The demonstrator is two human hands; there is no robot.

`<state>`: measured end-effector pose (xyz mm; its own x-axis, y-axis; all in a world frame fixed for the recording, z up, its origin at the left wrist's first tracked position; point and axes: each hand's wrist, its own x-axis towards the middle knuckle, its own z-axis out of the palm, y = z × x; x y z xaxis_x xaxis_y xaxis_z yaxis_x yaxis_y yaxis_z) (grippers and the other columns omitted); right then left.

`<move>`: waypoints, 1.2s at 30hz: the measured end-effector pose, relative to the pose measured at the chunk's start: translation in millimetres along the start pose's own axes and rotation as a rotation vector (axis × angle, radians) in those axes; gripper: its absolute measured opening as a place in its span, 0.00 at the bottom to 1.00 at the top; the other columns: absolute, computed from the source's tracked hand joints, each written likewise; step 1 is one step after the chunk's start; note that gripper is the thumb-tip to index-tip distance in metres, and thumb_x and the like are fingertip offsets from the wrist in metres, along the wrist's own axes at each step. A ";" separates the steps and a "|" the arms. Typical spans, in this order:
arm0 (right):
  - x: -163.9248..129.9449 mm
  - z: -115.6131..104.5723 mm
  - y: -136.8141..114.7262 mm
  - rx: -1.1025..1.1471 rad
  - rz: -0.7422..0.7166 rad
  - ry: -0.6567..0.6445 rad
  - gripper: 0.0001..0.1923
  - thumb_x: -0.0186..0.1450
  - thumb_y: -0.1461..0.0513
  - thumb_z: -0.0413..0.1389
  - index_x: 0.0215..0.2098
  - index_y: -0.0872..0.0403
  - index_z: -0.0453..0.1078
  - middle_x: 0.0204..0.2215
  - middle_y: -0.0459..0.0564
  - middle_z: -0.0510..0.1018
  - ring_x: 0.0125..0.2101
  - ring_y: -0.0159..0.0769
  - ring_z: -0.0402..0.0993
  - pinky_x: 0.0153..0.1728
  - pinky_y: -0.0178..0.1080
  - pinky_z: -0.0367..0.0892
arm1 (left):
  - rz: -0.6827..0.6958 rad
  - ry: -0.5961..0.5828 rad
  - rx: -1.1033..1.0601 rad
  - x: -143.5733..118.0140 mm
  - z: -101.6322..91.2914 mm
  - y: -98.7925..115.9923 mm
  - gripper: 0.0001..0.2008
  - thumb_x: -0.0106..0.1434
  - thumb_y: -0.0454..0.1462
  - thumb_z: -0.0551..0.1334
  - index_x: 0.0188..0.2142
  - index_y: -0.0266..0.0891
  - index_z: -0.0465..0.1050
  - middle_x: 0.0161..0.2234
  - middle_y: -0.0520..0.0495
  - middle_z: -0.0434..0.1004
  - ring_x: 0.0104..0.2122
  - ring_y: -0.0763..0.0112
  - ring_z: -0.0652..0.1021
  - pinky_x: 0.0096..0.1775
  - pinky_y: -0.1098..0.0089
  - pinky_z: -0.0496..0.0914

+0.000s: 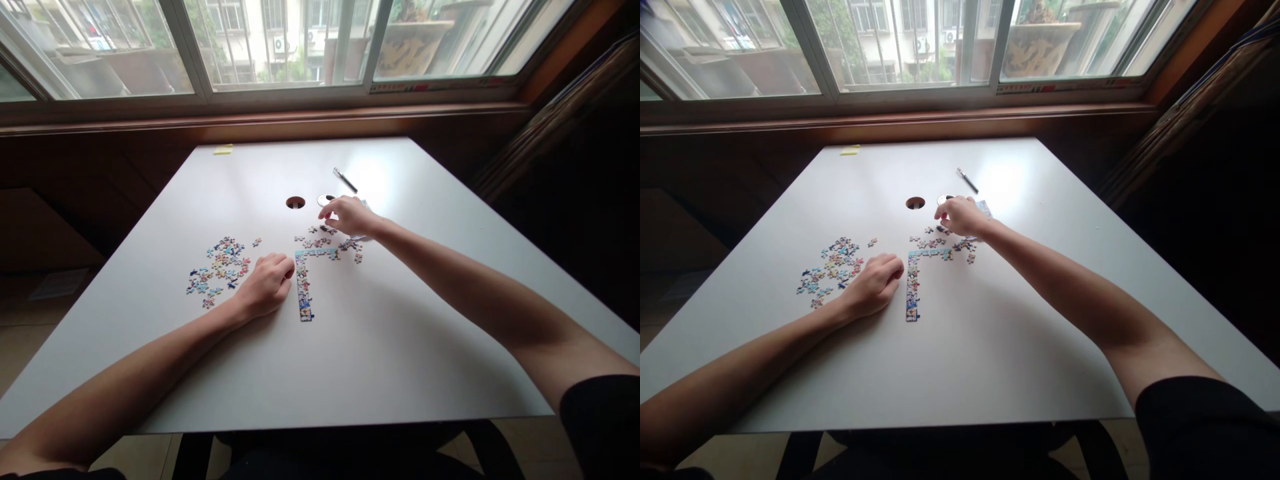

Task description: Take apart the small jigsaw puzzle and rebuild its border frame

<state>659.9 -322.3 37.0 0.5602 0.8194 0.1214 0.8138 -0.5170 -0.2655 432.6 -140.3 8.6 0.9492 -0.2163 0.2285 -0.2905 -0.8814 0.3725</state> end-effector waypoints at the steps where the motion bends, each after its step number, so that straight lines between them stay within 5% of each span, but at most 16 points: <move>1: 1.0 0.3 1.2 0.000 0.002 -0.002 0.12 0.64 0.62 0.55 0.44 0.50 0.78 0.39 0.52 0.80 0.42 0.44 0.70 0.46 0.50 0.58 | 0.001 0.002 0.002 0.1 0.2 -0.1 0.07 0.60 0.27 0.51 0.31 0.40 0.59 0.32 0.48 0.66 0.36 0.64 0.67 0.43 0.62 0.63; 14: 14.6 6.3 -18.5 0.028 -0.050 -0.061 0.08 0.61 0.64 0.61 0.38 0.48 0.81 0.39 0.51 0.81 0.42 0.42 0.72 0.47 0.47 0.61 | -0.002 0.017 0.005 0.3 2.4 0.4 0.07 0.59 0.27 0.52 0.31 0.40 0.59 0.32 0.48 0.67 0.36 0.65 0.67 0.43 0.63 0.64; 20: 18.9 0.1 -23.4 0.116 -0.022 -0.055 0.04 0.57 0.67 0.63 0.31 0.55 0.79 0.31 0.52 0.79 0.33 0.37 0.72 0.37 0.41 0.65 | 0.015 0.055 -0.005 1.0 3.5 -1.1 0.07 0.58 0.27 0.52 0.30 0.40 0.60 0.31 0.48 0.67 0.34 0.65 0.67 0.41 0.63 0.64; 25: -37.8 -3.7 -45.2 0.351 0.029 -0.049 0.14 0.65 0.60 0.57 0.48 0.53 0.75 0.31 0.48 0.80 0.29 0.31 0.73 0.30 0.36 0.68 | 0.017 0.049 -0.054 2.4 3.7 -3.8 0.06 0.58 0.27 0.53 0.30 0.40 0.61 0.31 0.48 0.67 0.34 0.64 0.68 0.42 0.62 0.65; 29: -110.2 14.7 -82.7 0.792 0.122 -0.104 0.10 0.62 0.58 0.60 0.39 0.54 0.78 0.31 0.48 0.83 0.31 0.33 0.78 0.33 0.36 0.73 | 0.117 0.059 -0.143 -0.4 0.3 -5.1 0.06 0.56 0.27 0.55 0.31 0.39 0.64 0.31 0.48 0.69 0.35 0.66 0.70 0.41 0.65 0.67; 32: -140.5 31.1 -104.1 0.739 0.065 -0.063 0.08 0.62 0.61 0.60 0.38 0.53 0.80 0.33 0.47 0.84 0.32 0.33 0.80 0.35 0.34 0.73 | 0.333 0.077 -0.256 -6.4 -4.1 -4.8 0.06 0.59 0.28 0.57 0.34 0.39 0.69 0.35 0.46 0.73 0.38 0.66 0.72 0.42 0.65 0.69; 36: -146.0 39.7 -110.8 0.615 -0.106 0.025 0.07 0.64 0.62 0.60 0.38 0.52 0.80 0.32 0.46 0.84 0.30 0.30 0.78 0.35 0.32 0.70 | 0.572 0.043 -0.301 -16.3 -6.5 -1.3 0.04 0.61 0.32 0.63 0.36 0.40 0.73 0.37 0.45 0.76 0.38 0.67 0.74 0.42 0.66 0.72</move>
<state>481.7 -374.8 10.8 0.4904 0.8488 0.1978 0.6311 -0.1894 -0.7522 416.7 -132.9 10.2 0.6306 -0.5943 0.4991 -0.7760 -0.4745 0.4155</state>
